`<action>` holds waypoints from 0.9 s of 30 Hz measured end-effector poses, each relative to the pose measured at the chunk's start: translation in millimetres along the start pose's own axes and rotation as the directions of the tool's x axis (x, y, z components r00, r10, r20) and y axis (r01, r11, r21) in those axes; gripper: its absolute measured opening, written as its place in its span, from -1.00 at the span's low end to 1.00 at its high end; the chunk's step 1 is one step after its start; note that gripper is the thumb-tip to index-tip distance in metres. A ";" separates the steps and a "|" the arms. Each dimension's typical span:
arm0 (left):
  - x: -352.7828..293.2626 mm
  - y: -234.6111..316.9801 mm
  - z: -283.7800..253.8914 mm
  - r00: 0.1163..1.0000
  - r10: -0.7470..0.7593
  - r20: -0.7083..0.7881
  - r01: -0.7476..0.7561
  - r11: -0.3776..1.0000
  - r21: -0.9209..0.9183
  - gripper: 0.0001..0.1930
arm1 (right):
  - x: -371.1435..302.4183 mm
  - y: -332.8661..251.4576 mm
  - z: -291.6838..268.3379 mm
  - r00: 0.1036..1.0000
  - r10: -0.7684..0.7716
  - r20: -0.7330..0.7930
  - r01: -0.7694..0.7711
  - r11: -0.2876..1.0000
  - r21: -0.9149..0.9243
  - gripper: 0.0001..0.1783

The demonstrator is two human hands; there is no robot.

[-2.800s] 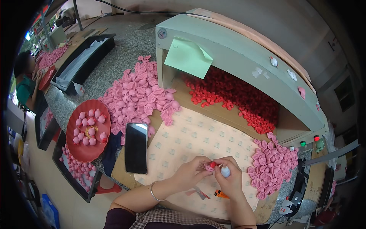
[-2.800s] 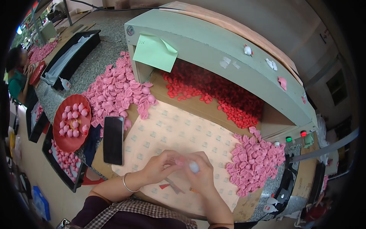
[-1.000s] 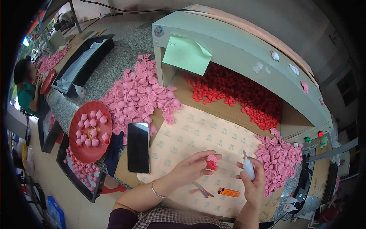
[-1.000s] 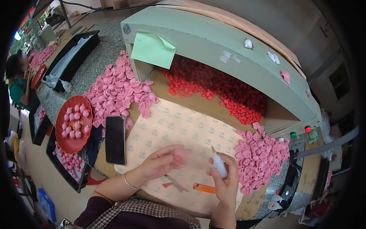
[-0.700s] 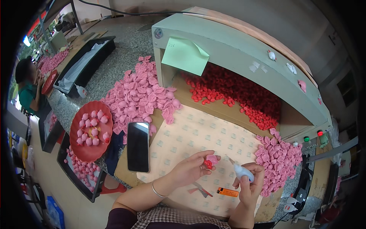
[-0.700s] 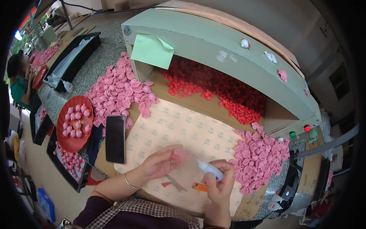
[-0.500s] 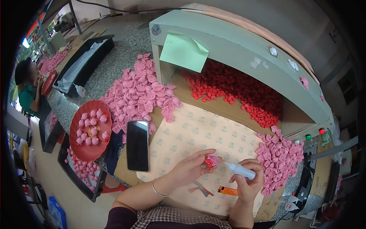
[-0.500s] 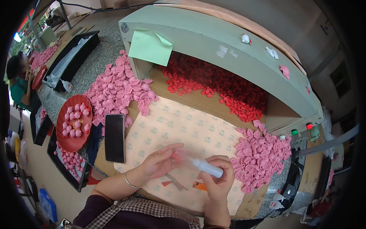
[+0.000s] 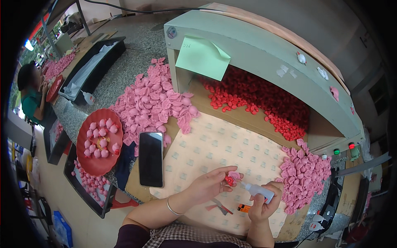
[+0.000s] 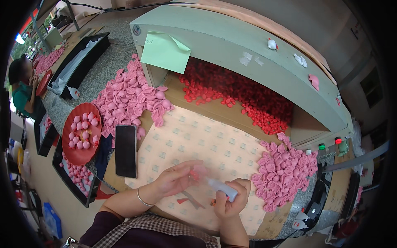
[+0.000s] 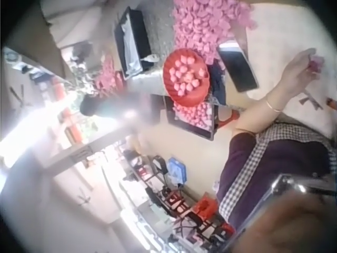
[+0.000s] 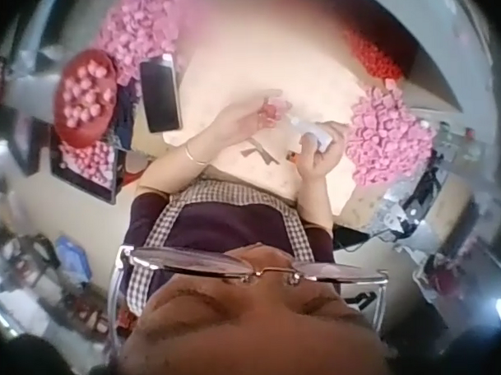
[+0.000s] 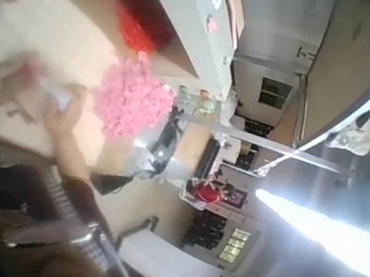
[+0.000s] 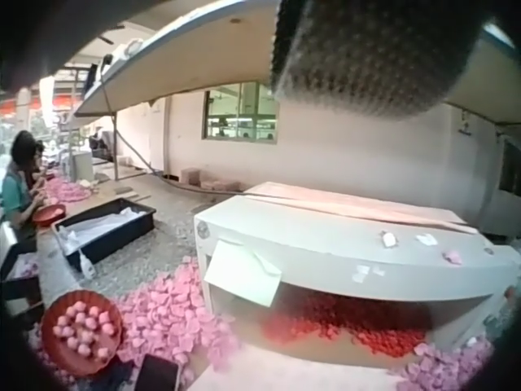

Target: The person assembles small pink and white toy components using glue from a bottle.

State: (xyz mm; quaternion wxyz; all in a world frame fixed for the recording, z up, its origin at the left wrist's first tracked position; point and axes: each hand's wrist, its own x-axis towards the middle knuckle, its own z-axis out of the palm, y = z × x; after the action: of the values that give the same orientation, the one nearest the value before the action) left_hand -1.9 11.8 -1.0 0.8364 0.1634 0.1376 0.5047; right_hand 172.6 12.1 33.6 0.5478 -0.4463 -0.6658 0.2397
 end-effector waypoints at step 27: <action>0.2 -2.4 -1.5 1.000 -0.002 0.002 0.002 0.999 -0.047 -0.61 | 8.6 -7.3 5.2 0.971 -0.235 0.053 0.241 0.957 -0.162 -0.73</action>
State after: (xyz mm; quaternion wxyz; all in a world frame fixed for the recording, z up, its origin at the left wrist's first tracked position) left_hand -0.5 11.1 -3.4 0.8408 0.1439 0.1248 0.5068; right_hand 165.3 16.8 42.4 0.5220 -0.4034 -0.7415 0.1227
